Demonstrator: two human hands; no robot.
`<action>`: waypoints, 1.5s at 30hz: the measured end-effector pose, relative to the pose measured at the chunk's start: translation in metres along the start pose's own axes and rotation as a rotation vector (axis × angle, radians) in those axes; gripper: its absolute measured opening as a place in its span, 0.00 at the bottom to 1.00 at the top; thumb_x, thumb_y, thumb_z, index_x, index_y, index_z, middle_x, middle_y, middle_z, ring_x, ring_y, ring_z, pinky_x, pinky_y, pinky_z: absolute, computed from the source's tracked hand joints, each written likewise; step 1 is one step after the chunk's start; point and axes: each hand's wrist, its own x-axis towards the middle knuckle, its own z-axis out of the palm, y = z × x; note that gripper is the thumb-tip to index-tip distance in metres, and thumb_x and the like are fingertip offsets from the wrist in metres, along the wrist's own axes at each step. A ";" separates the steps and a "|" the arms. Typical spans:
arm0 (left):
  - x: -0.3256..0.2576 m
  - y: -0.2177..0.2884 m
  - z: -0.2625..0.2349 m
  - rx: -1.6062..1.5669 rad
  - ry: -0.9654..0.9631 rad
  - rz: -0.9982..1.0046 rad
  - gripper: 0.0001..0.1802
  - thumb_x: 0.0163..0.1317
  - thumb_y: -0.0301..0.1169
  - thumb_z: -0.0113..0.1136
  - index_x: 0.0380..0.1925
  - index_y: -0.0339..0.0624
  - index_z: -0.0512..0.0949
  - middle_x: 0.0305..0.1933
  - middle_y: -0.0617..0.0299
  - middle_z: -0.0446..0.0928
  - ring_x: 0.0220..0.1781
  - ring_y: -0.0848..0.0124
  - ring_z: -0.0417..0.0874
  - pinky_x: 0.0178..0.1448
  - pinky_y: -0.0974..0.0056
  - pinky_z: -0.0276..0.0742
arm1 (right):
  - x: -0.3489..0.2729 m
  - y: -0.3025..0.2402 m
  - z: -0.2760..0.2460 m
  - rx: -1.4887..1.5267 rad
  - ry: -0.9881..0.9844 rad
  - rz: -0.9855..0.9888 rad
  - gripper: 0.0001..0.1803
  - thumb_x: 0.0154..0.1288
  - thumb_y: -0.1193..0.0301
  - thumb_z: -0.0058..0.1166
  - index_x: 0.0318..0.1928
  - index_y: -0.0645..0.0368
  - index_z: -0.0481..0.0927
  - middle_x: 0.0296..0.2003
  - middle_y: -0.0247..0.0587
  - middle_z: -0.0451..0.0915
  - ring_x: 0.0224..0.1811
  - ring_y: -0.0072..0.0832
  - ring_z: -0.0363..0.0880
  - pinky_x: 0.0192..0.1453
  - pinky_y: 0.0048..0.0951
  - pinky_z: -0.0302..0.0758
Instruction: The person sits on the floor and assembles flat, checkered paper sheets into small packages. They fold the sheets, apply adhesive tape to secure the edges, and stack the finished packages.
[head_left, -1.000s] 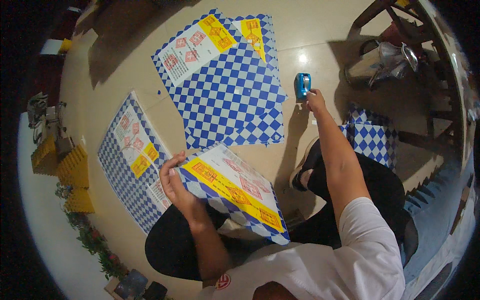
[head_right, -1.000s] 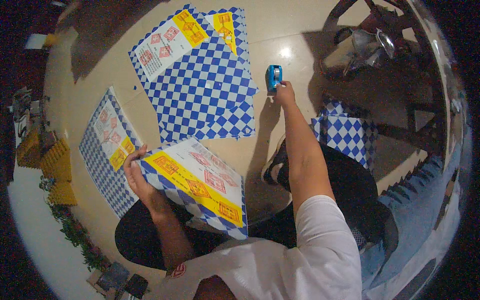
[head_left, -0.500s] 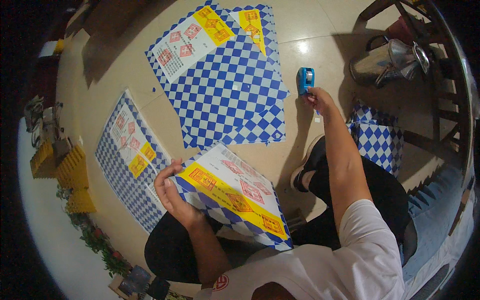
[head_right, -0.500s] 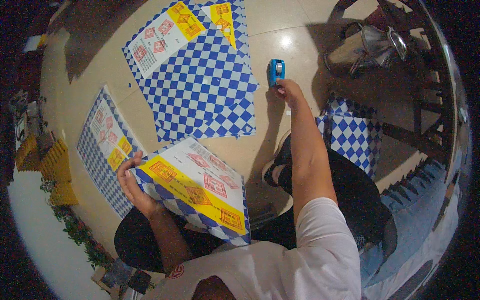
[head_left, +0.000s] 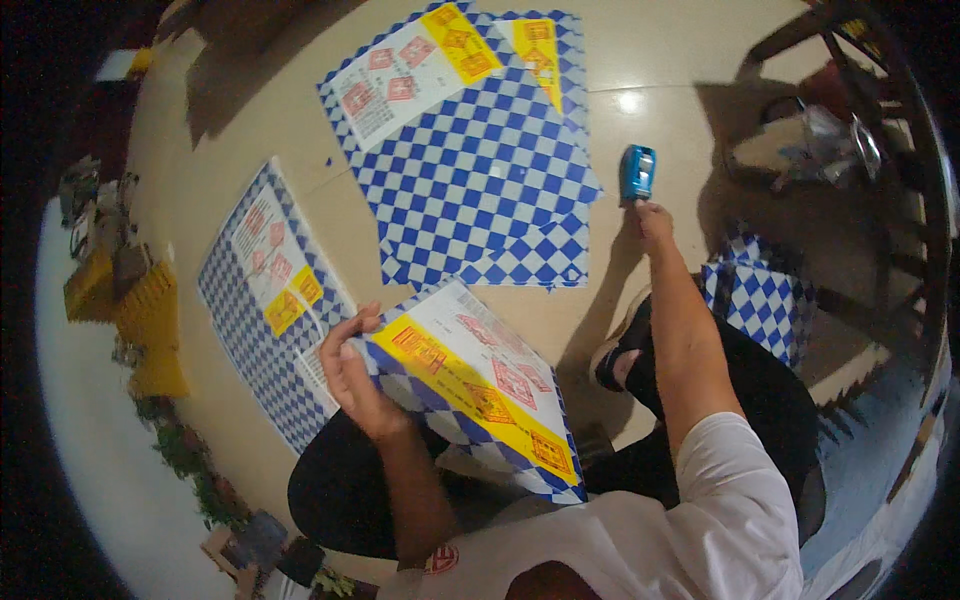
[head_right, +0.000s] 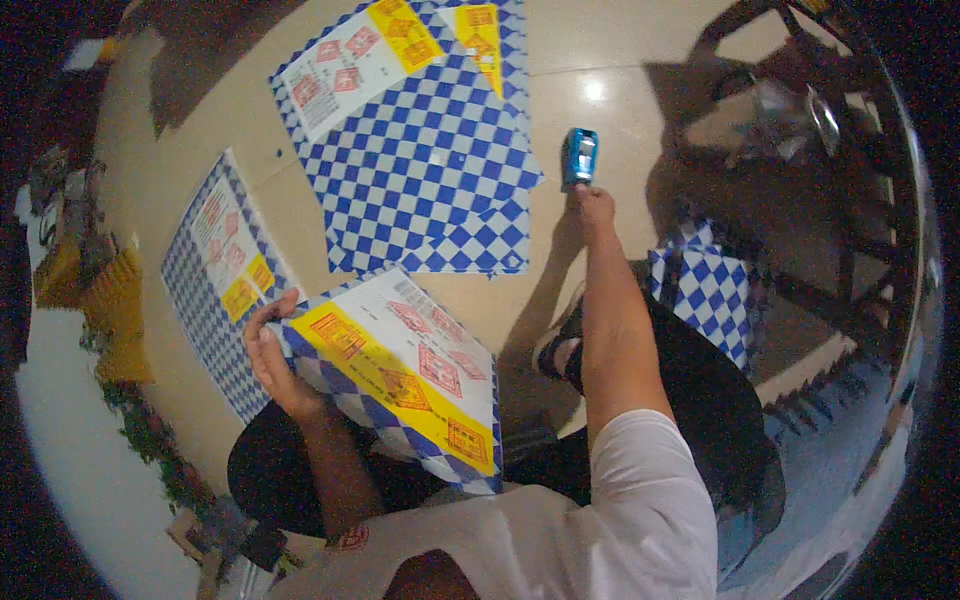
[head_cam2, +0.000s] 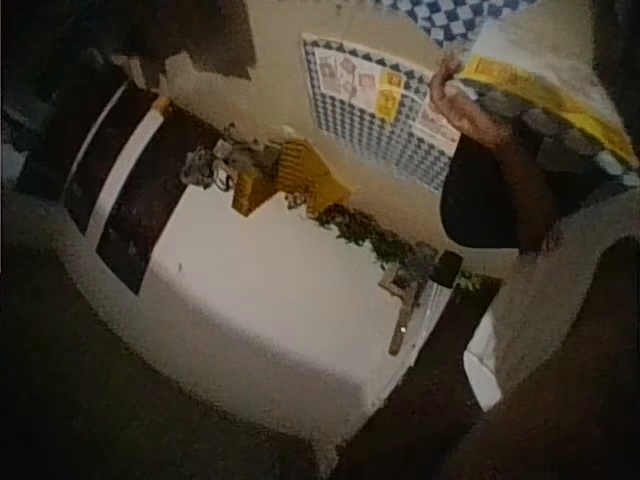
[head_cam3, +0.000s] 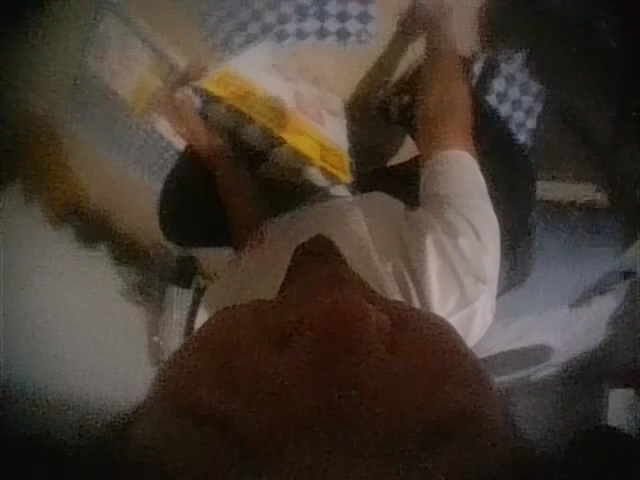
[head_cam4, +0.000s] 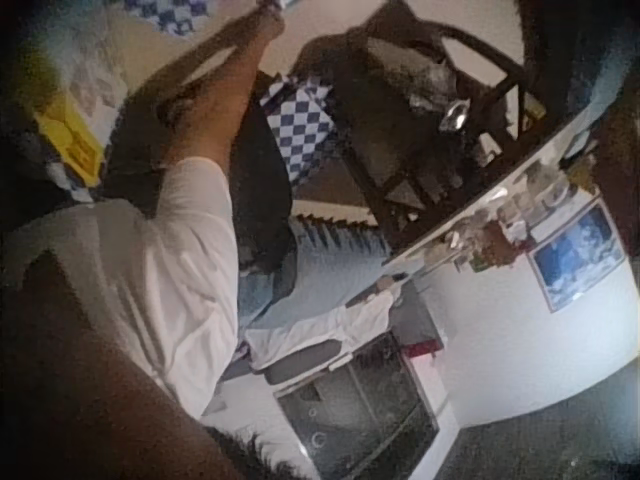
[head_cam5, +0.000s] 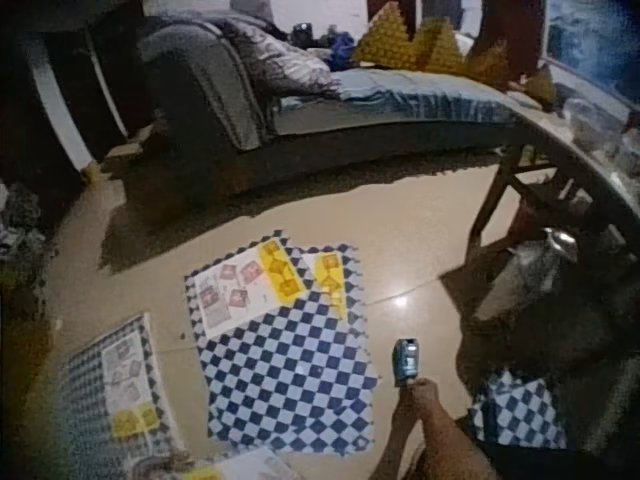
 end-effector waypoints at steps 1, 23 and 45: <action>0.005 -0.003 0.000 0.010 -0.021 0.019 0.21 0.74 0.41 0.46 0.54 0.32 0.72 0.52 0.44 0.80 0.60 0.57 0.78 0.73 0.51 0.63 | 0.009 0.000 0.001 -0.121 0.087 -0.050 0.18 0.65 0.57 0.61 0.38 0.61 0.80 0.30 0.40 0.81 0.27 0.31 0.78 0.35 0.34 0.78; 0.006 0.016 -0.008 -0.372 -0.025 -0.190 0.15 0.76 0.32 0.43 0.48 0.35 0.78 0.44 0.63 0.78 0.46 0.74 0.75 0.58 0.68 0.69 | -0.349 -0.329 0.145 -0.209 -1.672 -0.594 0.08 0.74 0.65 0.56 0.42 0.57 0.79 0.37 0.31 0.75 0.39 0.20 0.73 0.45 0.24 0.71; 0.005 0.008 -0.021 -0.719 0.101 -0.464 0.18 0.65 0.32 0.58 0.53 0.38 0.76 0.53 0.61 0.76 0.58 0.71 0.74 0.66 0.64 0.64 | -0.376 -0.326 0.157 -0.422 -1.698 -0.761 0.27 0.69 0.77 0.55 0.68 0.52 0.71 0.57 0.41 0.77 0.50 0.29 0.79 0.60 0.35 0.77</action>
